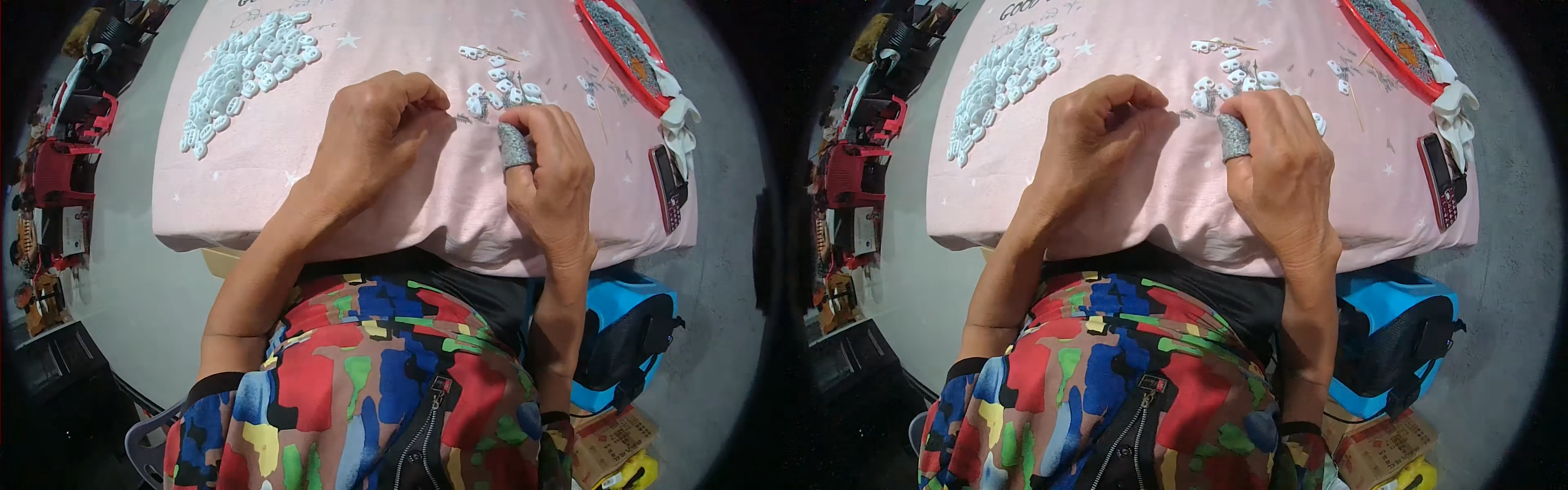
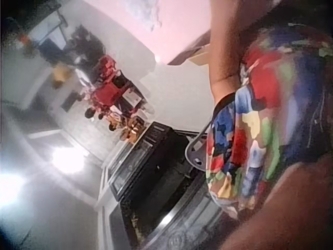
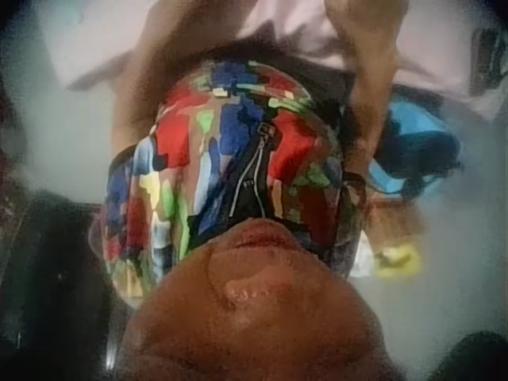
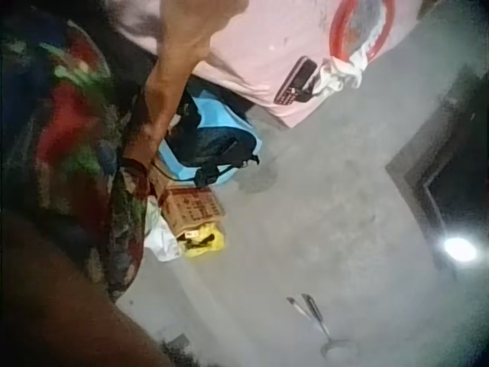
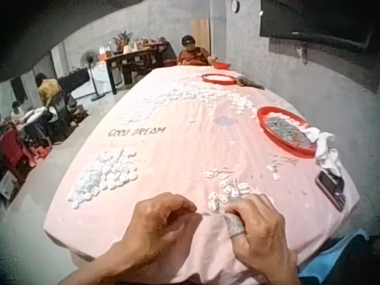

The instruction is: The person assembles plastic cord locks by inserting small springs and pressing the plastic components together by hand.

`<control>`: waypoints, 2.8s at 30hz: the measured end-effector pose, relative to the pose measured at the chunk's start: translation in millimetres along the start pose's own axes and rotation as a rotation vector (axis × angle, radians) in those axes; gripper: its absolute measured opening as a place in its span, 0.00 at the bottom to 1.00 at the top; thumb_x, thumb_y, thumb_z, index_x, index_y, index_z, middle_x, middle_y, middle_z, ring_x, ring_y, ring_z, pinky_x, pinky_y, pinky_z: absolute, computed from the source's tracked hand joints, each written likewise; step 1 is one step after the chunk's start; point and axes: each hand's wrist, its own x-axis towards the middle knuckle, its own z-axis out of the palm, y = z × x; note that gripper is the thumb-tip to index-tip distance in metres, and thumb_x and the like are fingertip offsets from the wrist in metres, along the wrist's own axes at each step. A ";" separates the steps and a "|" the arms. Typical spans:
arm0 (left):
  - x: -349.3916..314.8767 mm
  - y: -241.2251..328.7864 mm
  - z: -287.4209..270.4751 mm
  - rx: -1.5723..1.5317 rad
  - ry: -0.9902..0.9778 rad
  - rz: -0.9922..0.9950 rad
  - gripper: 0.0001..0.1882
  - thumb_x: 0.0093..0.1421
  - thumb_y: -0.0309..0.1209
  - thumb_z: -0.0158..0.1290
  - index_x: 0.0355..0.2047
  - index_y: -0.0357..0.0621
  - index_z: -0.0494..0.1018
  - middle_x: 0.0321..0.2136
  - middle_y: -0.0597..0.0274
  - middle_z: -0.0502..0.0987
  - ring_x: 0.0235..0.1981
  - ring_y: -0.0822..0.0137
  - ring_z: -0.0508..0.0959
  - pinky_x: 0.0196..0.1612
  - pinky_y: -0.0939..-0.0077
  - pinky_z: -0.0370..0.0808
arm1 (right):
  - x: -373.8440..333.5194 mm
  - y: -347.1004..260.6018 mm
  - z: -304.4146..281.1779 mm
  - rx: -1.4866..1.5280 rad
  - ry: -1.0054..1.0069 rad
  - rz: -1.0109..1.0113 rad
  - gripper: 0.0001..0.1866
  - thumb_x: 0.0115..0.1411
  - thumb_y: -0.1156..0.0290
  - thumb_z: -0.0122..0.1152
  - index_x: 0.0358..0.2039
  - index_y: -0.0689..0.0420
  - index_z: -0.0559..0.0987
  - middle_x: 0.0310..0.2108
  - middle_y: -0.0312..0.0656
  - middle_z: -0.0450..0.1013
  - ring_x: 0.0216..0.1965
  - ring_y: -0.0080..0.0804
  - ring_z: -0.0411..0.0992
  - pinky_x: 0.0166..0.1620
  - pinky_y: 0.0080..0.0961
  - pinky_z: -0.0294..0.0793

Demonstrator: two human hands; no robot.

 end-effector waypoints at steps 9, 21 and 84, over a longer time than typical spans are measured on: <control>-2.2 3.6 -7.7 -0.577 -0.102 -0.152 0.08 0.62 0.28 0.56 0.38 0.35 0.77 0.29 0.66 0.79 0.31 0.78 0.76 0.35 0.83 0.74 | -8.3 5.7 1.1 0.622 0.033 0.427 0.09 0.58 0.85 0.53 0.39 0.62 0.76 0.32 0.38 0.75 0.32 0.21 0.72 0.39 0.17 0.72; -5.4 1.7 -4.0 -0.623 -0.257 -0.198 0.10 0.63 0.27 0.56 0.43 0.37 0.77 0.35 0.67 0.78 0.38 0.80 0.75 0.42 0.86 0.73 | -7.7 4.8 -4.4 0.753 0.061 0.476 0.12 0.58 0.87 0.54 0.41 0.63 0.78 0.34 0.34 0.75 0.35 0.15 0.70 0.41 0.12 0.69; -16.4 2.1 -4.3 -0.736 -0.190 -0.205 0.09 0.62 0.25 0.55 0.42 0.36 0.77 0.34 0.67 0.79 0.36 0.79 0.76 0.42 0.85 0.74 | -9.2 -18.1 10.4 0.752 -0.148 0.283 0.06 0.61 0.81 0.56 0.39 0.63 0.75 0.29 0.37 0.73 0.31 0.19 0.70 0.35 0.18 0.71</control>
